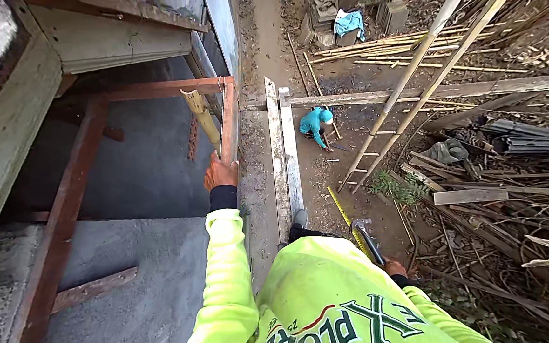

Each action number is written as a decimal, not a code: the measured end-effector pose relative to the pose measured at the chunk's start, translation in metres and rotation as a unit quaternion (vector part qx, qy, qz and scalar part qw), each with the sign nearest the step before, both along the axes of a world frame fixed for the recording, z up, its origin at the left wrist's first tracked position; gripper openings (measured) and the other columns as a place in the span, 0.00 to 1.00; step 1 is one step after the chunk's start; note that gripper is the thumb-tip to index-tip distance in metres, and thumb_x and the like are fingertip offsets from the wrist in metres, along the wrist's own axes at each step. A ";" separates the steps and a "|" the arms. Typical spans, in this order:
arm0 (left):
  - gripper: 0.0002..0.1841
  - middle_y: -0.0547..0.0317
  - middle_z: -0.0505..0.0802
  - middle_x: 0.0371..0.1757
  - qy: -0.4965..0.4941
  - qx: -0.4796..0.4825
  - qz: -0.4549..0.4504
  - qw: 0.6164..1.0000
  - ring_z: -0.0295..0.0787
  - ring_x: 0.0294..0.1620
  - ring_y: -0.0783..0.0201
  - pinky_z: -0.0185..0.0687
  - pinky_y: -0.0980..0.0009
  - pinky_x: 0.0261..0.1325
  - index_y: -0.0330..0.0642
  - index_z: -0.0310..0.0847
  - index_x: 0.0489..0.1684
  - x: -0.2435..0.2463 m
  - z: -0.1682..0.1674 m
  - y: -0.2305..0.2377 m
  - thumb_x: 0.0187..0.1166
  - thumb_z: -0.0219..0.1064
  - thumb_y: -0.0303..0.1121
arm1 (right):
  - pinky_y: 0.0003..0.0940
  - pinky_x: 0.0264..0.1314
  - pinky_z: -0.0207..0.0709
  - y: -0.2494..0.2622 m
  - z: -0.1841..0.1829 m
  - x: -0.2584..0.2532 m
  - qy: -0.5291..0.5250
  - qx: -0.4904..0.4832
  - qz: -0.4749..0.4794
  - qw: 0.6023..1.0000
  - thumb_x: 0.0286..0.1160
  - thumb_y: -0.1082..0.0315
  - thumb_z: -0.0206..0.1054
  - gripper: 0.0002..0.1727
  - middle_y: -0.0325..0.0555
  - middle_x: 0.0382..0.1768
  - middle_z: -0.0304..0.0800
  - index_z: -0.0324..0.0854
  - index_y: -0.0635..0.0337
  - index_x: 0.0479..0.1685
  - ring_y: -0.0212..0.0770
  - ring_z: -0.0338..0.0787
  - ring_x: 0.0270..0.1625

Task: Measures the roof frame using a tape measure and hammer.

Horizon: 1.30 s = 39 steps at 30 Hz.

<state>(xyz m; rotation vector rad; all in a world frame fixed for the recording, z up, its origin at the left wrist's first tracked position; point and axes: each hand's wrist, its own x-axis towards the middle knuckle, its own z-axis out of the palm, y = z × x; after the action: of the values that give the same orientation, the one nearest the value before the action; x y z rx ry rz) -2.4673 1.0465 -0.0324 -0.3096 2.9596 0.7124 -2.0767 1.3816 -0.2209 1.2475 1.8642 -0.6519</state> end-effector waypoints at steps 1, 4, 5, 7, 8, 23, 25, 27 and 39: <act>0.35 0.33 0.91 0.56 -0.004 -0.001 0.004 1.000 0.88 0.58 0.30 0.80 0.28 0.54 0.52 0.68 0.83 -0.004 0.000 0.001 0.75 0.75 0.49 | 0.62 0.82 0.68 0.001 -0.001 -0.001 0.004 -0.001 -0.003 1.000 0.86 0.54 0.63 0.23 0.61 0.70 0.87 0.85 0.54 0.72 0.61 0.80 0.79; 0.36 0.34 0.92 0.56 -0.011 -0.013 0.013 1.000 0.89 0.58 0.32 0.80 0.29 0.54 0.51 0.70 0.83 -0.011 0.000 0.004 0.75 0.75 0.51 | 0.61 0.82 0.68 0.002 -0.002 -0.006 0.000 -0.006 0.001 1.000 0.86 0.53 0.63 0.23 0.60 0.70 0.87 0.85 0.54 0.72 0.60 0.81 0.79; 0.36 0.34 0.92 0.56 -0.008 -0.013 0.010 1.000 0.89 0.58 0.31 0.81 0.29 0.54 0.52 0.69 0.83 -0.007 0.001 0.004 0.76 0.75 0.51 | 0.61 0.82 0.68 0.003 -0.003 -0.006 0.002 -0.006 0.004 1.000 0.86 0.53 0.63 0.23 0.61 0.70 0.87 0.85 0.54 0.72 0.60 0.81 0.79; 0.36 0.34 0.92 0.56 0.003 -0.007 0.004 1.000 0.88 0.58 0.30 0.81 0.29 0.54 0.52 0.68 0.84 -0.001 0.001 0.002 0.76 0.74 0.51 | 0.62 0.82 0.68 0.005 -0.007 -0.003 0.008 -0.003 0.002 1.000 0.86 0.53 0.64 0.23 0.61 0.70 0.87 0.85 0.54 0.72 0.60 0.81 0.79; 0.36 0.33 0.92 0.55 0.007 -0.004 0.002 1.000 0.89 0.57 0.30 0.81 0.28 0.53 0.52 0.68 0.83 0.000 0.001 0.001 0.77 0.73 0.53 | 0.62 0.81 0.68 0.006 -0.009 -0.001 0.012 -0.001 -0.002 1.000 0.85 0.53 0.65 0.23 0.61 0.70 0.87 0.85 0.55 0.72 0.60 0.81 0.79; 0.30 0.41 0.93 0.59 -0.135 0.001 0.047 0.990 0.89 0.64 0.41 0.78 0.38 0.66 0.44 0.83 0.70 0.051 0.036 -0.026 0.81 0.67 0.59 | 0.60 0.82 0.68 0.010 -0.017 0.001 -0.014 -0.001 0.059 0.998 0.87 0.52 0.63 0.24 0.61 0.70 0.87 0.84 0.57 0.73 0.60 0.80 0.80; 0.30 0.42 0.94 0.58 -0.132 0.008 0.058 0.990 0.90 0.63 0.41 0.79 0.38 0.64 0.45 0.83 0.69 0.050 0.037 -0.025 0.79 0.69 0.58 | 0.60 0.83 0.67 0.007 -0.014 -0.006 -0.011 0.001 0.070 0.997 0.86 0.53 0.63 0.24 0.61 0.71 0.87 0.84 0.57 0.73 0.59 0.80 0.80; 0.30 0.43 0.93 0.58 -0.132 0.018 0.066 0.989 0.90 0.62 0.42 0.79 0.39 0.64 0.46 0.82 0.69 0.049 0.037 -0.024 0.78 0.70 0.58 | 0.60 0.83 0.67 0.005 -0.009 -0.015 0.003 0.005 0.066 0.998 0.86 0.54 0.63 0.24 0.62 0.70 0.87 0.83 0.58 0.73 0.60 0.80 0.79; 0.36 0.49 0.95 0.54 -0.117 0.054 0.106 0.986 0.92 0.54 0.46 0.82 0.40 0.57 0.42 0.76 0.72 0.044 0.030 -0.031 0.70 0.79 0.55 | 0.62 0.80 0.70 0.027 -0.032 -0.113 0.018 0.011 0.083 0.996 0.81 0.54 0.69 0.22 0.62 0.66 0.89 0.87 0.55 0.68 0.60 0.83 0.76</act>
<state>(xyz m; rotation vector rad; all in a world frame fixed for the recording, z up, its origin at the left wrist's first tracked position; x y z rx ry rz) -2.4228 1.0159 -0.0021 -0.6588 2.6798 0.7947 -2.1893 1.4083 -0.2527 1.0872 1.9850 -0.5679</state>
